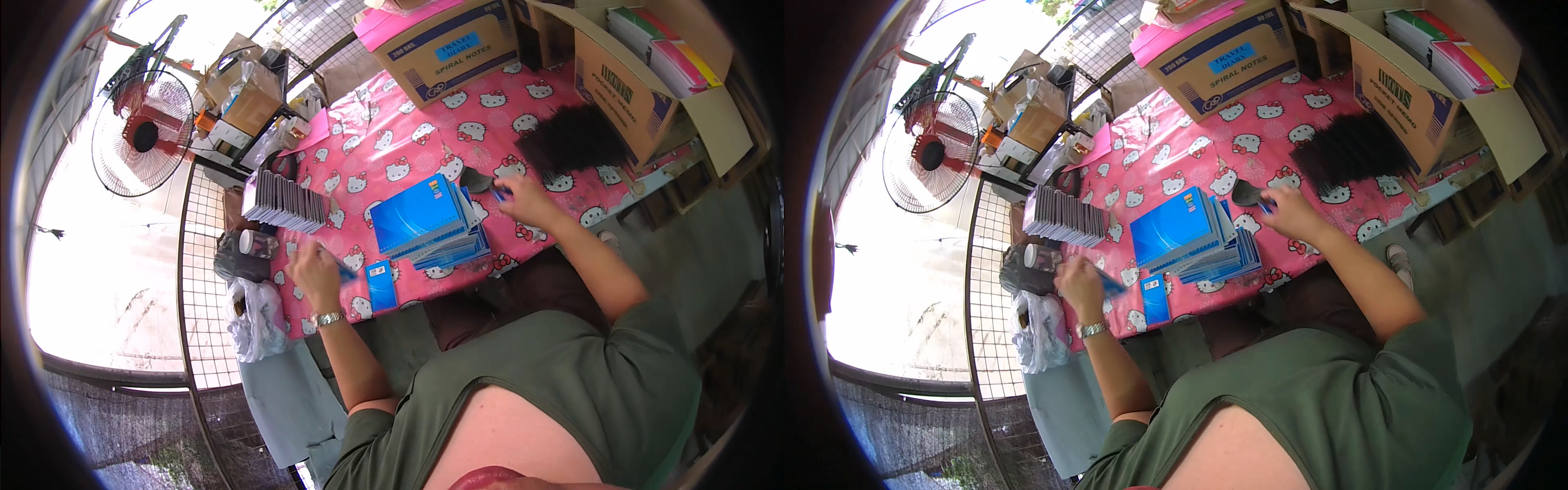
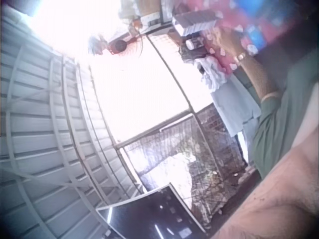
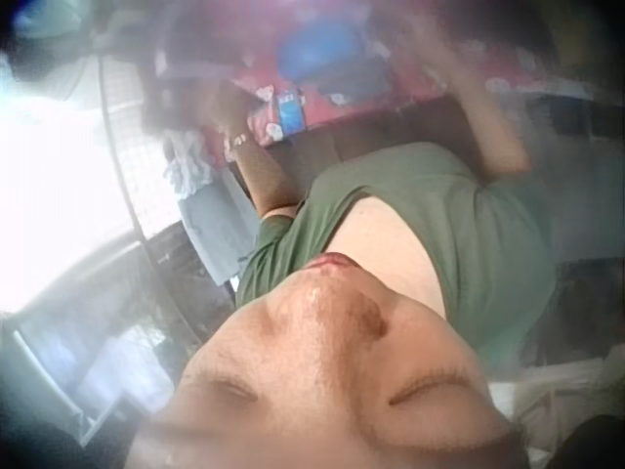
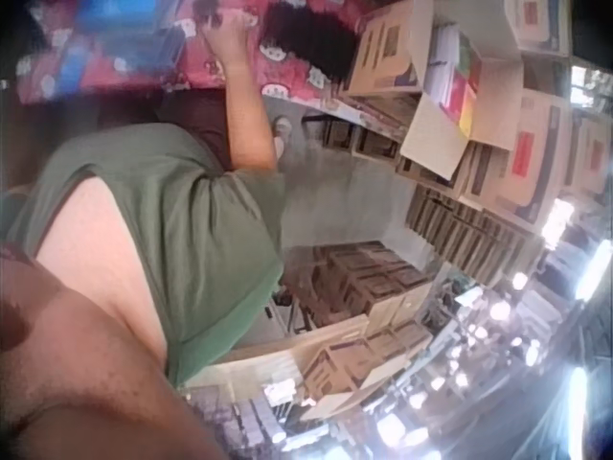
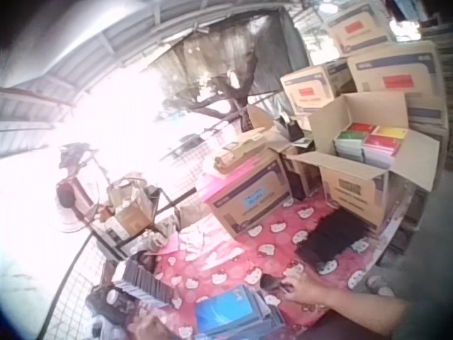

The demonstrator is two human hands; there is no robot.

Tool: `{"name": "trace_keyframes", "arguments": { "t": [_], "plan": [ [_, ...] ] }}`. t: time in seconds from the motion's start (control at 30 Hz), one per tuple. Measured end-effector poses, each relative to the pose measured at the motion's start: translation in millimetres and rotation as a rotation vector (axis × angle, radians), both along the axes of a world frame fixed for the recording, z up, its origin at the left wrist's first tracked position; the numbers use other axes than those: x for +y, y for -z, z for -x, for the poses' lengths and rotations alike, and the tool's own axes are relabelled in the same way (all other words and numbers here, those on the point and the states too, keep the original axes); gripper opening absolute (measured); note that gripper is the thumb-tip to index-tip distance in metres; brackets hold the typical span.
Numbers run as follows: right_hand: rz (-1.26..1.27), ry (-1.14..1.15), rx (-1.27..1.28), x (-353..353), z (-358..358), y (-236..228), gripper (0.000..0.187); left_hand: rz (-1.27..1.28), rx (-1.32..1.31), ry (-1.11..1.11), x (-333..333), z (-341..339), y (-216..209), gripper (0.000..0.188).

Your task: The person organizes spiral notebooks by color, inserts a small paper tag into the front of a blue notebook, and places them into a cardboard box.

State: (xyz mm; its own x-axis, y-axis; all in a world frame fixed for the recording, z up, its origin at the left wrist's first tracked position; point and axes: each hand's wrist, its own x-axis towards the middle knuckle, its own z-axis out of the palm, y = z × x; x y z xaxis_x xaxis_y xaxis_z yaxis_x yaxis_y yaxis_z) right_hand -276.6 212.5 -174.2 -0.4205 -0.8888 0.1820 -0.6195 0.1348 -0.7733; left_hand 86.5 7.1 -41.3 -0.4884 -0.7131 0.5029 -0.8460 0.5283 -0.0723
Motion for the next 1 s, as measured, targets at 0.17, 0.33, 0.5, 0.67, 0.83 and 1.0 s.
{"name": "trace_keyframes", "arguments": {
  "t": [0.17, 0.33, 0.5, 0.67, 0.83, 1.0],
  "plan": [
    [-0.298, -0.086, 0.160, -0.6, -1.1, 81.7, 0.049, -0.725, -0.208, 0.054, -44.3, -3.6, 143.9, 0.032],
    [-0.233, 0.363, 0.485, -53.5, 63.5, 60.3, 0.025, -0.486, 0.306, 0.154, -53.4, -15.2, 155.7, 0.043],
    [-0.415, 0.451, 0.682, -50.2, 115.3, 95.4, 0.022, -0.060, 0.370, 0.704, 46.4, 85.1, -40.9, 0.030],
    [-0.235, 0.502, 0.497, -55.2, 106.5, 56.5, 0.015, -0.210, -0.119, 0.789, 99.2, 113.0, -49.7, 0.032],
    [0.314, 0.298, 0.434, -53.7, 91.0, -18.0, 0.024, -0.645, 0.033, 0.901, 94.7, 109.9, -87.8, 0.022],
    [-0.173, 0.308, 0.478, -66.9, 91.8, -24.5, 0.036, -0.318, 0.072, 0.818, 88.9, 128.6, -90.2, 0.020]
  ]
}}
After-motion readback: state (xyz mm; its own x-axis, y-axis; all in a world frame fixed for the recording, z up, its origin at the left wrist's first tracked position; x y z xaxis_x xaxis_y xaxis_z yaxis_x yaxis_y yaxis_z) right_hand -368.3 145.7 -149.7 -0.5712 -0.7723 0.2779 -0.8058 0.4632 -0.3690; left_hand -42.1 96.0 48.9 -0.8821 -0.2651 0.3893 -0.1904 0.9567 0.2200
